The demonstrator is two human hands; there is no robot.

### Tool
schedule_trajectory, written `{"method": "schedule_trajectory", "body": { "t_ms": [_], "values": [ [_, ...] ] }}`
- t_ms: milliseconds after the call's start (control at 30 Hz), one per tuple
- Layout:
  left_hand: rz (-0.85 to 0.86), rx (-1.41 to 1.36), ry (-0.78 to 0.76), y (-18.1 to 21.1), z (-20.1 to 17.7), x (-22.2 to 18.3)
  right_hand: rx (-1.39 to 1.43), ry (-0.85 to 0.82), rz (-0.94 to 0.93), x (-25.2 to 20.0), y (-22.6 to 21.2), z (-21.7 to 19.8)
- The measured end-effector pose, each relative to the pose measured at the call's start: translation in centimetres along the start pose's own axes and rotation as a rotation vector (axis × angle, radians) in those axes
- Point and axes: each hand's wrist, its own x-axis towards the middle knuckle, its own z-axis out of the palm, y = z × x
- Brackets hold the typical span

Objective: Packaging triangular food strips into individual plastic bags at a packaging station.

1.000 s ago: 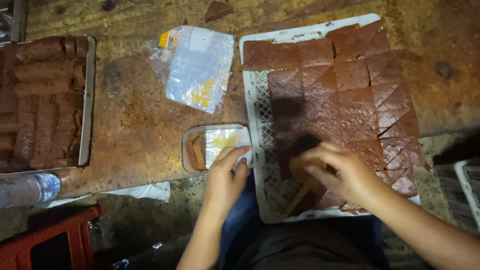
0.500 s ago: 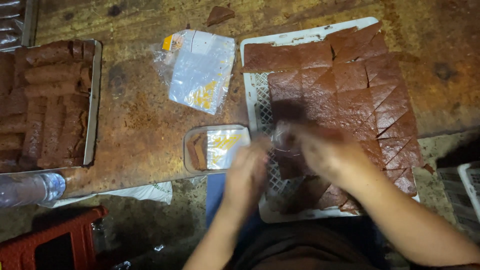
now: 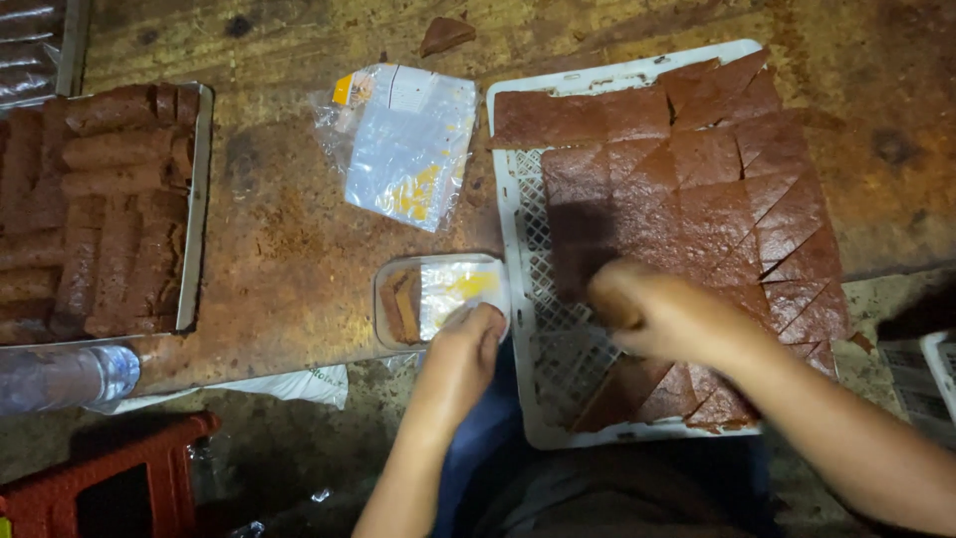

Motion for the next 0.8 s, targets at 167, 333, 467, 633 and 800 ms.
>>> {"method": "schedule_trajectory", "body": {
  "t_ms": [167,333,467,633,800],
  "values": [
    [-0.2,-0.172,0.106,-0.9,0.1,-0.2,0.51,0.356,0.045,-0.5,10.4,3.0],
    [-0.323,-0.265,0.146,-1.2,1.0,-0.2,-0.286,0.679,-0.074,-0.8,11.4,4.6],
    [-0.116,-0.311,0.094,1.7,0.0,0.7,0.062,0.818,-0.288,-2.4,4.6,5.3],
    [0.06,-0.195,0.107,6.4,-0.1,2.0,0.097,0.558,-0.354,-1.7,-1.9,7.9],
    [0.137,-0.133,0.139,7.9,-0.5,1.3,0.614,0.677,-0.442,-2.7,-4.1,5.3]
  ]
}}
